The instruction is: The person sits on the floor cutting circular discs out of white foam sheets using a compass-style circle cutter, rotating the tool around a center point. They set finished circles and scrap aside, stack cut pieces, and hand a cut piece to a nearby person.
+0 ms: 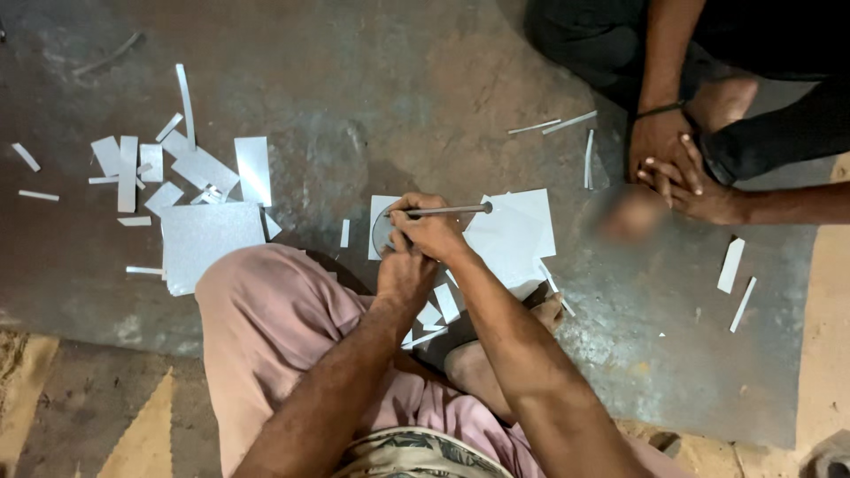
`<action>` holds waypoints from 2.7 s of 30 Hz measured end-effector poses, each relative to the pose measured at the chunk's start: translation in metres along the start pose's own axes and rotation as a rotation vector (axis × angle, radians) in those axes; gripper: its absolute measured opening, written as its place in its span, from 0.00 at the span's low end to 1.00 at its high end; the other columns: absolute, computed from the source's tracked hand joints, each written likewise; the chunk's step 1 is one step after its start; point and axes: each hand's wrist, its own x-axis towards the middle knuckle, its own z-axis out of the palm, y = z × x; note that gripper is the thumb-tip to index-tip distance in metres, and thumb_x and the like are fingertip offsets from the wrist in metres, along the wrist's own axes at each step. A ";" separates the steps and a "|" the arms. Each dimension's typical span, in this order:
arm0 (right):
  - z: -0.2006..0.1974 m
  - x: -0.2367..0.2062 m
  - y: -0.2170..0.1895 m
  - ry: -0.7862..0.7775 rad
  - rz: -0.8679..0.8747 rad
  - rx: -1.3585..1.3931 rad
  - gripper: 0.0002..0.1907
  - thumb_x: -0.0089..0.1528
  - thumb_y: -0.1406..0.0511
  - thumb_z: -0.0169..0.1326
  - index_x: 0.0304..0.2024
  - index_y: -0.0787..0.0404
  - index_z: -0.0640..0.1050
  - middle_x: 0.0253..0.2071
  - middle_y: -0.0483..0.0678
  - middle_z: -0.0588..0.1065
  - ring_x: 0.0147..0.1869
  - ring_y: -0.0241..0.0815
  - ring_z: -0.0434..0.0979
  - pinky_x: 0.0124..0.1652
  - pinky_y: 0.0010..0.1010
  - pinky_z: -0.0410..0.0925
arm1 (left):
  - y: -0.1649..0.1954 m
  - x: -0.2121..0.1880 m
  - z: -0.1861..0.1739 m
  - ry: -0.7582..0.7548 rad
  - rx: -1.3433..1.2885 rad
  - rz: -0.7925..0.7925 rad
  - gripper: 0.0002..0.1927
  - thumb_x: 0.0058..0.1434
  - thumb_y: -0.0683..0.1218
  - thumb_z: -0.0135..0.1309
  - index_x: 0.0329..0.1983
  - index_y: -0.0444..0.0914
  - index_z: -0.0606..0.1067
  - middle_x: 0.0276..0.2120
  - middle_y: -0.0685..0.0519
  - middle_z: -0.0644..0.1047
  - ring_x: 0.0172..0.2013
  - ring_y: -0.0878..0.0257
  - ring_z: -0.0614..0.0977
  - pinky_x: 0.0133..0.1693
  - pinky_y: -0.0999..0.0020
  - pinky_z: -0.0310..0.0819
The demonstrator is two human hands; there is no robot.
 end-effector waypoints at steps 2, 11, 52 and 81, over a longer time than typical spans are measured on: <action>-0.004 -0.001 -0.006 0.005 0.047 -0.038 0.08 0.59 0.65 0.60 0.38 0.62 0.83 0.32 0.47 0.82 0.35 0.33 0.80 0.37 0.29 0.73 | 0.002 0.001 -0.005 -0.001 -0.003 0.002 0.24 0.57 0.51 0.57 0.56 0.41 0.77 0.55 0.45 0.75 0.56 0.37 0.71 0.46 0.44 0.77; 0.001 0.003 -0.021 -0.035 0.079 -0.041 0.08 0.60 0.64 0.59 0.38 0.61 0.83 0.32 0.45 0.82 0.37 0.32 0.82 0.38 0.27 0.75 | -0.012 -0.005 -0.009 -0.034 0.047 0.037 0.23 0.55 0.51 0.60 0.53 0.37 0.80 0.55 0.43 0.75 0.55 0.37 0.72 0.46 0.46 0.79; 0.039 0.051 -0.047 0.061 0.198 -0.222 0.17 0.64 0.50 0.55 0.36 0.56 0.81 0.33 0.52 0.82 0.41 0.51 0.81 0.42 0.41 0.70 | -0.058 0.000 0.037 -0.156 -0.120 0.026 0.24 0.63 0.46 0.56 0.62 0.32 0.75 0.66 0.41 0.67 0.59 0.38 0.70 0.47 0.47 0.79; -0.152 -0.187 0.086 0.635 0.087 -0.739 0.18 0.64 0.57 0.68 0.37 0.67 0.81 0.33 0.61 0.78 0.39 0.62 0.79 0.37 0.48 0.70 | -0.267 -0.179 -0.025 0.222 -0.261 -0.714 0.54 0.42 0.69 0.71 0.60 0.27 0.70 0.56 0.31 0.73 0.54 0.36 0.76 0.52 0.46 0.73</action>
